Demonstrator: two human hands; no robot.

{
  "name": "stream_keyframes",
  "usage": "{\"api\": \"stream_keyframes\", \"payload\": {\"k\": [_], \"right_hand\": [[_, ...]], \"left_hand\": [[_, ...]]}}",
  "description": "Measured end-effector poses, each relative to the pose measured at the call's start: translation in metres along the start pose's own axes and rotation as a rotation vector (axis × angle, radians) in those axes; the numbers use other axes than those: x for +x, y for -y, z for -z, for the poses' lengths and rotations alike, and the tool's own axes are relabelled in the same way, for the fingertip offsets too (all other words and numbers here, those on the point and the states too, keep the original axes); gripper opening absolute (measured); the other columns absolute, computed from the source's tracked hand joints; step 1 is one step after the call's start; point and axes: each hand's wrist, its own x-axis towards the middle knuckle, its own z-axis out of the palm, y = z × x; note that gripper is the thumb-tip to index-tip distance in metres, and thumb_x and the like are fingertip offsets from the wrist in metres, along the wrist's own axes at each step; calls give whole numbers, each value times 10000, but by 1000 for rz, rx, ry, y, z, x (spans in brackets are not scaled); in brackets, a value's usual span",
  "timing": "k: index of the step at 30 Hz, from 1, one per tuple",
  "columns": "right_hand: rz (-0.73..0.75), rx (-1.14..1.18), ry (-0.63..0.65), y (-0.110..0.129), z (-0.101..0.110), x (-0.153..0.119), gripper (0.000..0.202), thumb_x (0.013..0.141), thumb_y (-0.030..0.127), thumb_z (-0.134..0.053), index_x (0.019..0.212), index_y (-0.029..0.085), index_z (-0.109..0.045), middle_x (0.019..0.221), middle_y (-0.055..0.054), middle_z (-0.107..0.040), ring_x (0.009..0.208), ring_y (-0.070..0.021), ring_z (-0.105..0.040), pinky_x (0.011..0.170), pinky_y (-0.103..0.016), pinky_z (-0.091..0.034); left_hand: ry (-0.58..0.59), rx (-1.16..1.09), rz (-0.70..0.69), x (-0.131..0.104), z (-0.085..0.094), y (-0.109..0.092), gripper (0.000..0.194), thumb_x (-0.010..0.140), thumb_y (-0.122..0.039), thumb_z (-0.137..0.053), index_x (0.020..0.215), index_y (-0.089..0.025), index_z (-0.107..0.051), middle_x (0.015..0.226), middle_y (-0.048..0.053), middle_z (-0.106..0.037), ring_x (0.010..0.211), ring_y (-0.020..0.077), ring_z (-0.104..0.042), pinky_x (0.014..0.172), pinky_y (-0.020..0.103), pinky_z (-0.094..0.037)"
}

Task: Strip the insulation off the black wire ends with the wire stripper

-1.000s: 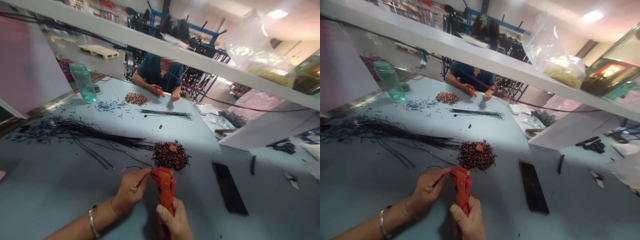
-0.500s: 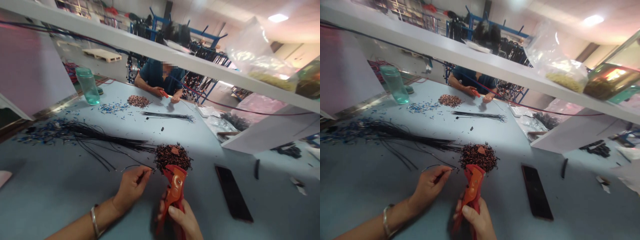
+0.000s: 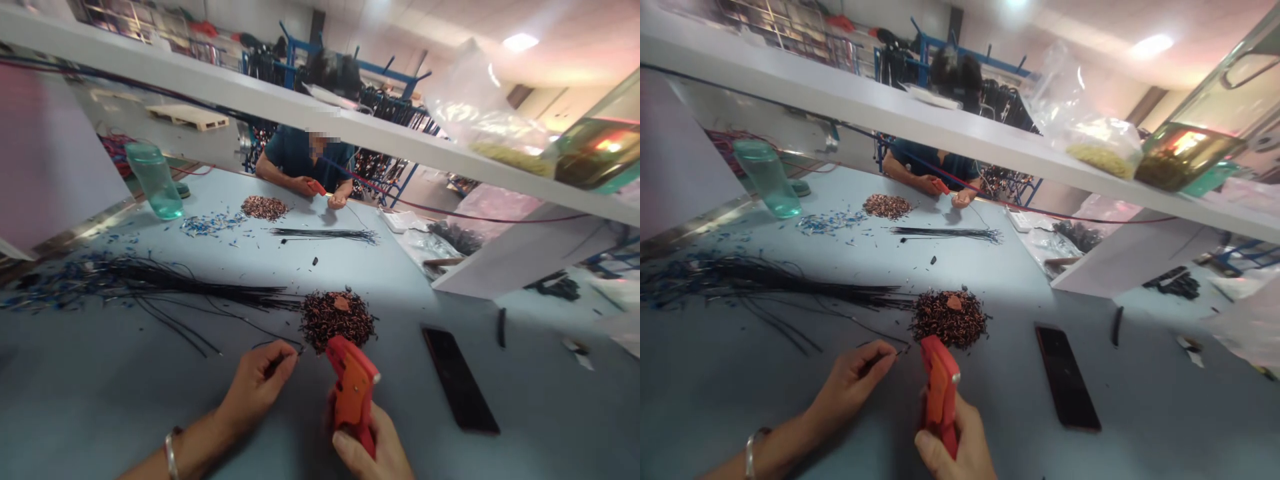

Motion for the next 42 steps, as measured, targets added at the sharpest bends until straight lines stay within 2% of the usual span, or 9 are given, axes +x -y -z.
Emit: {"api": "stream_keyframes", "payload": {"k": [2, 6, 10, 21, 23, 27, 30, 33, 42], "right_hand": [[268, -343, -98, 1, 3, 2, 248, 829, 364, -582, 1003, 191, -617, 777, -56, -646, 661, -202, -601, 598, -302, -486], [751, -857, -111, 3, 0, 10, 409, 774, 180, -521, 1176, 111, -527, 904, -156, -666, 761, -280, -631, 635, -400, -527], [843, -1039, -80, 3, -7, 14, 403, 735, 113, -483, 1131, 65, -544, 859, -183, -674, 745, -300, -637, 602, -442, -533], [686, -920, -124, 5, -5, 10, 491, 733, 126, -532, 1223, 102, -510, 964, -185, -661, 822, -309, -628, 674, -462, -541], [557, -716, -105, 11, -6, 6, 469, 736, 155, -553, 1205, 136, -529, 974, -153, -657, 827, -280, -628, 691, -409, -534], [76, -143, 20, 21, -7, -1, 287, 786, 327, -622, 1033, 180, -635, 830, -58, -660, 715, -201, -613, 655, -313, -493], [-198, 359, 133, 17, -10, -1, 446, 711, 449, -719, 1033, 148, -652, 844, -70, -685, 717, -206, -653, 647, -309, -501], [-351, 639, 196, 11, -13, 1, 476, 666, 390, -775, 1037, 115, -657, 827, -71, -696, 681, -193, -677, 661, -319, -519], [-363, 755, 177, 12, -16, 2, 439, 688, 361, -749, 1041, 118, -654, 836, -66, -691, 681, -190, -688, 671, -328, -542]], "left_hand": [[33, -53, 26, 0, 0, 0, 300, 868, -357, -493, 689, -145, -605, 573, -28, -496, 542, 107, -438, 509, 189, -349], [104, -233, 98, -1, -2, 2, 276, 866, -377, -509, 745, -148, -604, 605, -28, -505, 563, 110, -433, 531, 195, -372], [92, -329, 172, 0, -3, 1, 227, 837, -357, -557, 737, -156, -591, 570, -58, -437, 515, 90, -362, 484, 178, -336], [73, -338, 213, 1, -2, 3, 252, 852, -389, -547, 776, -162, -626, 649, -22, -552, 597, 121, -469, 553, 197, -404], [80, -287, 184, 0, -1, 1, 264, 851, -395, -542, 774, -159, -629, 659, -14, -562, 619, 131, -485, 578, 207, -408], [64, -155, 103, -1, 2, -3, 268, 853, -368, -515, 710, -157, -597, 621, -22, -506, 609, 131, -459, 574, 210, -379], [72, -119, 68, 0, 2, -4, 277, 854, -350, -484, 659, -162, -539, 593, -36, -438, 575, 119, -415, 544, 206, -352], [84, -81, 50, 0, 1, -3, 275, 851, -331, -467, 641, -163, -519, 577, -40, -417, 557, 114, -400, 525, 206, -334], [97, 62, -28, -6, -7, -5, 239, 830, -248, -481, 618, -166, -555, 522, -43, -459, 502, 104, -424, 496, 190, -323]]}}
